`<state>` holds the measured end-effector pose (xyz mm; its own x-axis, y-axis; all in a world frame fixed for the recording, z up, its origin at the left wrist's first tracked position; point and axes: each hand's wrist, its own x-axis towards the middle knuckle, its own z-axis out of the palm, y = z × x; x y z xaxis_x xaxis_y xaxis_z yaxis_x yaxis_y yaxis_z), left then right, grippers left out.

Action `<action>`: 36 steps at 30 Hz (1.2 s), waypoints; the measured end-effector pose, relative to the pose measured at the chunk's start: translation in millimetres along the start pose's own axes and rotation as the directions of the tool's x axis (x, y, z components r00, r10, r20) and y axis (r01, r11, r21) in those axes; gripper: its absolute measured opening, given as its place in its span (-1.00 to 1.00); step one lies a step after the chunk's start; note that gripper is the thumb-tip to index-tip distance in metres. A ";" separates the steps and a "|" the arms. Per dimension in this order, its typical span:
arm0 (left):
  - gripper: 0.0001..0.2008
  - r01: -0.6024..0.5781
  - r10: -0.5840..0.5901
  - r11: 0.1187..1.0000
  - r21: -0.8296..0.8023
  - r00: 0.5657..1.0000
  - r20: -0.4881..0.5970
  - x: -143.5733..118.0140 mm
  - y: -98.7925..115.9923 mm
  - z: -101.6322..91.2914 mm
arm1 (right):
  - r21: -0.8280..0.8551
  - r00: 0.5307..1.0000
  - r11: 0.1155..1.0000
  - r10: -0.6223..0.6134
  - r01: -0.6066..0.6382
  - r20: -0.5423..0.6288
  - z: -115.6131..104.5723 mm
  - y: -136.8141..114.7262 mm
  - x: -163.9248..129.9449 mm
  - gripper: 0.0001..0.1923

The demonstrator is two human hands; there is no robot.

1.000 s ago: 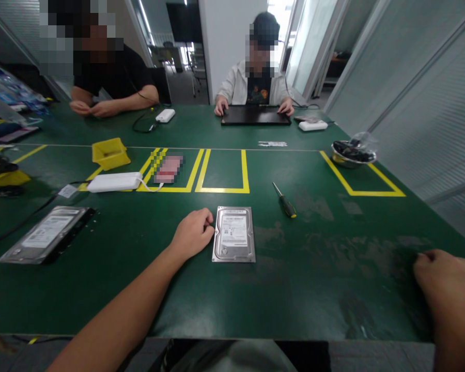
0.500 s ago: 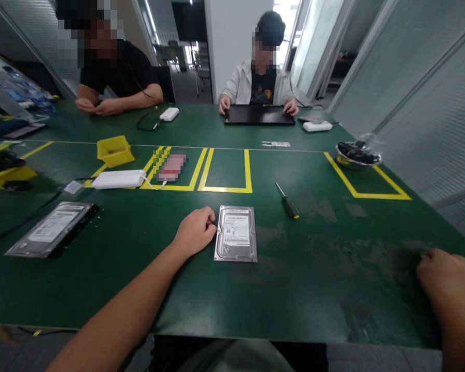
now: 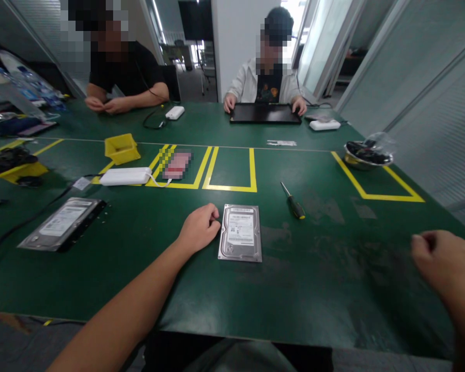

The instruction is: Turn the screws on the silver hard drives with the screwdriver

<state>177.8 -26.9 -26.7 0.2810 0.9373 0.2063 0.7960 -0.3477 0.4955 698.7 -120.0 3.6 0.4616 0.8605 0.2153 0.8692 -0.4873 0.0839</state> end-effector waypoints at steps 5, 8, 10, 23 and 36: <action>-0.89 -0.009 0.003 0.998 -0.068 0.996 -0.088 -1.5 1.7 -1.3 | 0.394 0.976 0.897 -0.219 0.200 0.004 -66.6 -100.6 -26.9 -0.88; -0.88 -0.023 0.002 0.992 -0.126 0.985 -0.170 -3.3 5.7 -3.4 | 0.678 0.903 0.654 -0.429 0.335 -0.033 -84.7 -149.4 -49.1 -0.82; -0.89 -0.067 0.031 0.985 -0.157 0.975 -0.222 -5.1 9.5 -4.5 | 0.801 0.835 0.483 -0.549 0.354 -0.038 -88.8 -176.1 -62.7 -0.78; -0.94 -0.521 0.461 0.852 -0.039 0.785 -0.414 -20.4 36.0 -13.9 | 0.997 0.669 0.079 -0.741 0.015 0.049 -57.1 -259.2 -100.8 -0.81; -0.82 -0.681 0.621 0.731 -0.037 0.686 -0.380 -32.0 51.4 -5.0 | 0.999 0.644 -0.031 -0.764 0.021 -0.037 -59.5 -253.6 -107.1 -0.86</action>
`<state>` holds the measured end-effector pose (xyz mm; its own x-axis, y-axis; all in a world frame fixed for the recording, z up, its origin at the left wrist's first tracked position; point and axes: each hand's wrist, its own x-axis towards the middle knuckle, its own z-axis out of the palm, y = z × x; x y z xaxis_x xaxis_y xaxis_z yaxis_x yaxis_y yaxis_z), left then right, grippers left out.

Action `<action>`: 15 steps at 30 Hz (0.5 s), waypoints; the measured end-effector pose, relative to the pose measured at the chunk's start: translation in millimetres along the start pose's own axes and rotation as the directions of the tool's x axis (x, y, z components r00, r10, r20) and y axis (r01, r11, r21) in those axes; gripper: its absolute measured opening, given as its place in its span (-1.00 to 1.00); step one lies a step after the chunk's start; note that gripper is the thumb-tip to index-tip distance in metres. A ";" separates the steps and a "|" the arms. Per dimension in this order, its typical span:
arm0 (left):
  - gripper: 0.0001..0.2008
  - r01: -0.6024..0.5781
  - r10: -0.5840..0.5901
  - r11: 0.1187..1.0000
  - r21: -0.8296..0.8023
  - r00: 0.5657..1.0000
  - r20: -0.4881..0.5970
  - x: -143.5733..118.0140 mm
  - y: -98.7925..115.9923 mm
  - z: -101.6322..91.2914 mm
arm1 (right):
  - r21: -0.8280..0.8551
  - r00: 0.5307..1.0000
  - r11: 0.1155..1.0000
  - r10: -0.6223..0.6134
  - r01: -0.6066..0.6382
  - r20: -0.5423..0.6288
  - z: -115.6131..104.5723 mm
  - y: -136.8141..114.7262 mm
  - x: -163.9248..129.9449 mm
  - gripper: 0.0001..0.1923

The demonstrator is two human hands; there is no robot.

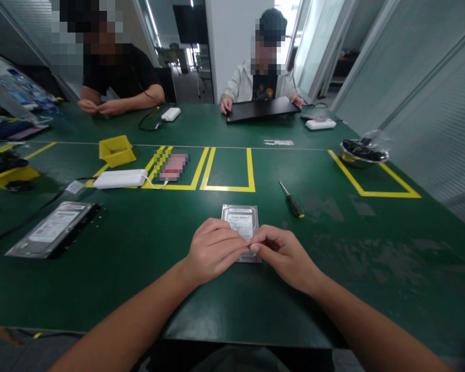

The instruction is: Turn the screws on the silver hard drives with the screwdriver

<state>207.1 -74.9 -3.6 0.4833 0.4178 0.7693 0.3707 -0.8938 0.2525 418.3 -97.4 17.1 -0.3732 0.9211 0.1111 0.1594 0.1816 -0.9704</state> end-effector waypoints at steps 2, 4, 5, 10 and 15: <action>-0.85 -0.001 0.000 1.000 -0.012 1.000 -0.011 0.7 1.7 0.6 | -0.013 1.000 1.000 0.003 -0.003 -0.002 -0.1 -0.5 -0.5 -0.86; -0.87 -0.002 0.002 1.000 -0.015 1.000 -0.012 1.4 3.4 1.2 | -0.021 1.000 1.000 0.005 -0.005 -0.005 -0.3 -1.3 -1.1 -0.85; -0.87 -0.002 0.002 1.000 -0.013 1.000 -0.010 1.8 4.2 1.6 | -0.022 1.000 1.000 0.001 -0.001 -0.006 -0.4 -1.7 -1.4 -0.85; -0.87 -0.017 0.018 0.998 0.056 1.000 -0.017 3.5 7.8 2.8 | -0.040 0.999 0.999 -0.001 -0.001 -0.037 -0.9 -2.7 -2.9 -0.82; -0.84 -0.062 0.063 0.988 0.140 0.998 -0.007 1.9 7.2 4.2 | -0.032 0.999 0.999 -0.017 0.016 -0.040 -1.0 -2.1 -3.7 -0.83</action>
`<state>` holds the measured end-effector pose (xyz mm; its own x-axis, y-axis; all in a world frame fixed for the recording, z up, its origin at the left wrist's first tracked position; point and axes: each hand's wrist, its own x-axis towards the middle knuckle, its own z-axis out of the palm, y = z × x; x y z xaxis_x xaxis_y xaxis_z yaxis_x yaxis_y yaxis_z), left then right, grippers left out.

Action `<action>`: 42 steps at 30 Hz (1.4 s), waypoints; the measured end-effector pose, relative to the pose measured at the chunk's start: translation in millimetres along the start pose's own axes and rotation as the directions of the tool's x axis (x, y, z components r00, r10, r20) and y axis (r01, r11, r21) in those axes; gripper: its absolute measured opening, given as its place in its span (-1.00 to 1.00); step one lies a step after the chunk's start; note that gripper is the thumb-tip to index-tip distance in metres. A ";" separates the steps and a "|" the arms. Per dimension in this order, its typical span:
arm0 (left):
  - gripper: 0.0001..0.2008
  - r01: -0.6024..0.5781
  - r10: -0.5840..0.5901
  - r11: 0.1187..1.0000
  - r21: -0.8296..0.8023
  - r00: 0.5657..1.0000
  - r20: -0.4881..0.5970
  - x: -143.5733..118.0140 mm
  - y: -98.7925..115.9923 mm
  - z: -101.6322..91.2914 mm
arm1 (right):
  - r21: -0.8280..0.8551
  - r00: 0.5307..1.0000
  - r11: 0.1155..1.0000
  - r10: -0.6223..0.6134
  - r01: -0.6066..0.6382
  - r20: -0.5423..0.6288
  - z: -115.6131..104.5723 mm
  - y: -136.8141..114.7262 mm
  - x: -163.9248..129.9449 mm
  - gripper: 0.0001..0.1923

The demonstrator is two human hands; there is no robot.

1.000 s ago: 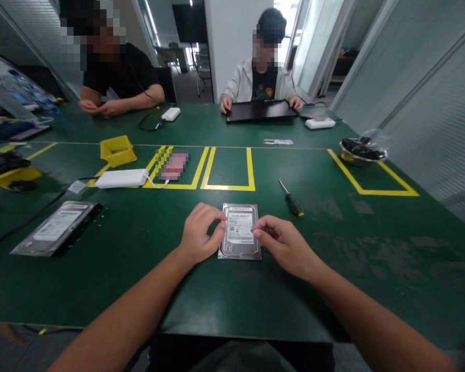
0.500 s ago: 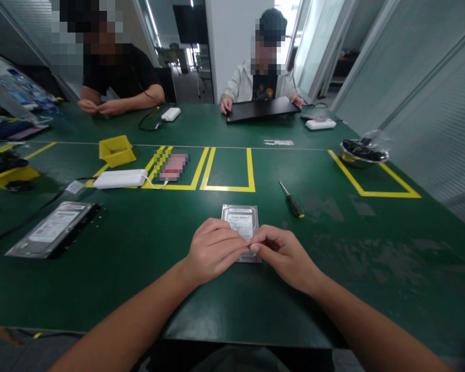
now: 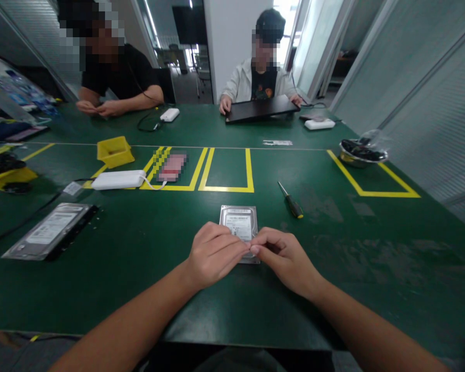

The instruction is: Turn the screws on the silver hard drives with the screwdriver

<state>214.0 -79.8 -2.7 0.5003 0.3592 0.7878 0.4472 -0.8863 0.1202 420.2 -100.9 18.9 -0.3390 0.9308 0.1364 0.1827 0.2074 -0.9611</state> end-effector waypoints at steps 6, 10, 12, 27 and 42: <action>-0.84 0.076 -0.074 0.996 -0.056 0.997 0.032 -6.7 -1.9 3.9 | -0.008 0.999 0.999 -0.035 0.035 0.032 1.3 0.3 -2.0 -0.83; -0.83 0.114 -0.111 0.987 -0.118 0.993 0.027 -5.6 -0.7 5.0 | -0.033 0.999 0.999 -0.031 0.032 0.038 -0.6 2.3 -5.0 -0.83; -0.86 0.149 -0.144 0.974 -0.173 0.989 0.042 -3.3 0.2 4.9 | -0.077 0.999 0.997 -0.033 0.032 -0.014 -4.6 4.6 -6.3 -0.83; -0.97 0.308 -0.219 0.907 -0.286 0.927 0.304 5.7 2.6 1.5 | -0.422 0.979 0.903 -0.154 0.087 -0.130 -19.7 23.5 -3.5 -0.86; -0.88 0.243 -0.059 0.953 -0.183 0.737 0.673 29.3 7.0 7.5 | -0.496 0.959 0.856 -0.245 0.145 -0.144 -27.0 23.7 -4.4 -0.86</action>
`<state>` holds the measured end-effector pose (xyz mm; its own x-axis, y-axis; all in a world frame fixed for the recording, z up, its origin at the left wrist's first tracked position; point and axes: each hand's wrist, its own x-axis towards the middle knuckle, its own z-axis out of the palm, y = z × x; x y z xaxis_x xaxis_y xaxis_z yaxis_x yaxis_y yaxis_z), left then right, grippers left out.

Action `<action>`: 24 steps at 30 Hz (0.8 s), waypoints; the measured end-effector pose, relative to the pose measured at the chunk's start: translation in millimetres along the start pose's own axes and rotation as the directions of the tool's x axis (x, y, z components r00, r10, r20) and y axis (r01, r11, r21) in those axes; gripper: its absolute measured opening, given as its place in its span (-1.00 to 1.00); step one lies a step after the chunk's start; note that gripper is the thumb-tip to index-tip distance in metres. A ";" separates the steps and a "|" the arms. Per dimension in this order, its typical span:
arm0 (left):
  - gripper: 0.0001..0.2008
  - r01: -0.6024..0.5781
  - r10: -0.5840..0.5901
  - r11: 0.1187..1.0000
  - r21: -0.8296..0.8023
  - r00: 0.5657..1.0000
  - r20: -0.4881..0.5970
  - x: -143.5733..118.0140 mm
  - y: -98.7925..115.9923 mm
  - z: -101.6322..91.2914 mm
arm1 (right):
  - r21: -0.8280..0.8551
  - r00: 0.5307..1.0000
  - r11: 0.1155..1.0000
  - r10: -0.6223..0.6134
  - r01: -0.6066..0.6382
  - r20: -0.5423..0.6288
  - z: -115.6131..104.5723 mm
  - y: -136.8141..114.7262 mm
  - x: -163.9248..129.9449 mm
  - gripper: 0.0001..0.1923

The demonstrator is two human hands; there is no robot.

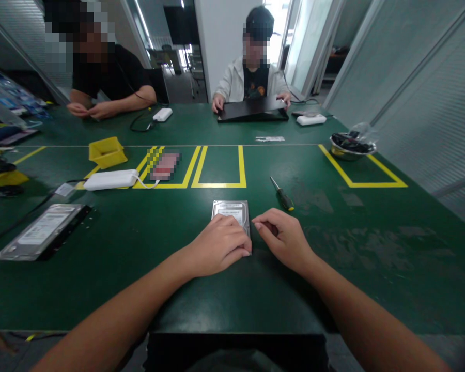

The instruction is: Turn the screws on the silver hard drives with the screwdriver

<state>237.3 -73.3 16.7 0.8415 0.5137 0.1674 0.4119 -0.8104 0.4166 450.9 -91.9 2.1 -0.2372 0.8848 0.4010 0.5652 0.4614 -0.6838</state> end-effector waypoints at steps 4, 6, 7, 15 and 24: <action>-0.89 0.011 -0.015 0.999 0.053 0.997 0.075 6.4 2.5 3.4 | -0.016 1.000 1.000 -0.020 0.020 0.002 -1.9 -0.2 0.0 -0.86; -0.89 0.014 -0.019 0.997 0.070 0.997 0.081 8.2 3.1 4.9 | -0.025 1.000 0.999 -0.031 0.031 -0.001 -2.7 -0.1 -0.3 -0.87; -0.90 0.016 -0.022 0.997 0.077 0.997 0.078 8.7 3.2 5.3 | -0.029 0.999 0.999 -0.036 0.036 -0.002 -2.9 0.1 -0.5 -0.87; -0.90 0.047 -0.050 0.997 0.068 0.998 0.036 6.9 4.0 8.7 | -0.068 0.997 0.995 -0.074 0.074 0.004 -2.3 3.9 -1.0 -0.86; -0.88 -0.009 0.018 0.986 0.168 0.998 -0.055 3.7 6.9 13.9 | -0.193 0.998 0.980 -0.061 0.056 -0.019 -6.3 15.3 3.2 -0.86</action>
<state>248.1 -80.9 7.8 0.8286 0.5133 0.2237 0.4572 -0.8508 0.2589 463.7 -82.5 -3.2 -0.2564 0.8538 0.4530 0.6931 0.4891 -0.5295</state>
